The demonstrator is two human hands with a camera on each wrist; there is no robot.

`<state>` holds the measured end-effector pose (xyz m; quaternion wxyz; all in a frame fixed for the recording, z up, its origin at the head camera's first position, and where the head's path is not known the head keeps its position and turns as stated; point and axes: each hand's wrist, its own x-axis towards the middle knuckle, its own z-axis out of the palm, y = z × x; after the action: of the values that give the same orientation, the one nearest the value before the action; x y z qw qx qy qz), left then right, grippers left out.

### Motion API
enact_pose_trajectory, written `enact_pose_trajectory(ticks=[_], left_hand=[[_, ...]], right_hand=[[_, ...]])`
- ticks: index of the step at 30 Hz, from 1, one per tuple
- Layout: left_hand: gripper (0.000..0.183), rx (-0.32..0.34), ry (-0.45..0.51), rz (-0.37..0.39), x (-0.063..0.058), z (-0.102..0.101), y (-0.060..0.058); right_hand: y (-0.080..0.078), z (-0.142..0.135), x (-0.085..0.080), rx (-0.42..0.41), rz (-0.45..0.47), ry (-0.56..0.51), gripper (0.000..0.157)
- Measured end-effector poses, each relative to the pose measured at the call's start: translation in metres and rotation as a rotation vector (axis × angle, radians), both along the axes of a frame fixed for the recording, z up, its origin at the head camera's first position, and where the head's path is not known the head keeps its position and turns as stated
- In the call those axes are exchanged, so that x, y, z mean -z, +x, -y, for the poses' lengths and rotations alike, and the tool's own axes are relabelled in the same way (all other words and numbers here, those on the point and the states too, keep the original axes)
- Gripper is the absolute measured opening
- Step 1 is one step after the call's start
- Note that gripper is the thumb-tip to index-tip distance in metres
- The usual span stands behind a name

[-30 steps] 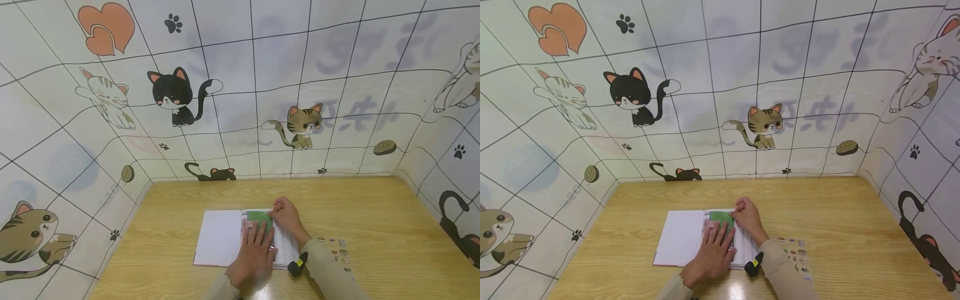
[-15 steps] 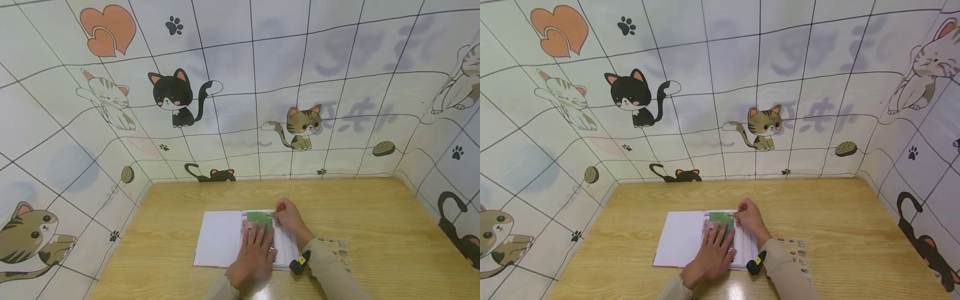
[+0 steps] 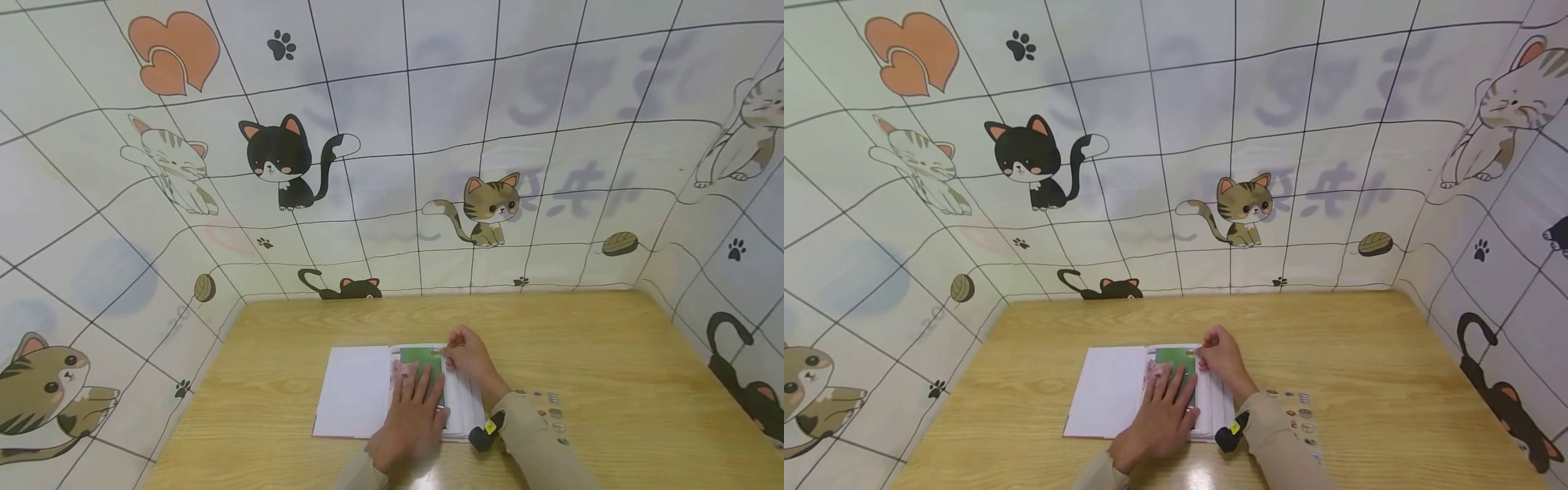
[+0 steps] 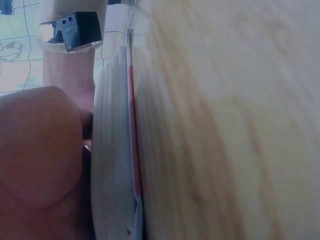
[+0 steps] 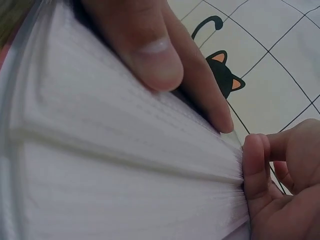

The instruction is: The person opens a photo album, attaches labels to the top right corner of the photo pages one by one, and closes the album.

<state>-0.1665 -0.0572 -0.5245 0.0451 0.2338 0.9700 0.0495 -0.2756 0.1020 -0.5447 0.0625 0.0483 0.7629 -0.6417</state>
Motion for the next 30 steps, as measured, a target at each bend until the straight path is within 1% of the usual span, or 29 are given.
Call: enact_pose_trajectory(ticks=[4,9,13,18,22,27,30], left_hand=[[0.057,-0.006,0.010,0.003,0.001,0.000,0.000],[0.057,-0.007,0.013,0.010,0.000,0.000,0.002],[0.056,-0.011,0.045,0.020,-0.002,0.001,0.003],[0.056,-0.010,0.053,0.020,-0.002,0.001,0.004],[0.057,0.000,0.039,0.038,-0.003,0.002,0.002],[0.058,0.002,0.035,0.050,-0.002,0.002,0.001],[0.058,-0.003,0.033,0.042,-0.001,0.001,0.001]], right_hand=[[0.001,-0.001,-0.001,0.003,-0.006,-0.017,0.019],[0.004,-0.001,-0.005,0.007,-0.004,0.010,0.019],[0.006,0.000,-0.006,0.016,-0.002,0.024,0.019],[0.010,-0.008,-0.006,-0.017,-0.054,0.016,0.018],[0.014,-0.019,-0.008,-0.042,-0.093,0.064,0.018],[0.019,-0.031,-0.013,-0.066,-0.094,0.082,0.020],[0.023,-0.038,-0.016,-0.081,-0.087,0.100,0.020]])
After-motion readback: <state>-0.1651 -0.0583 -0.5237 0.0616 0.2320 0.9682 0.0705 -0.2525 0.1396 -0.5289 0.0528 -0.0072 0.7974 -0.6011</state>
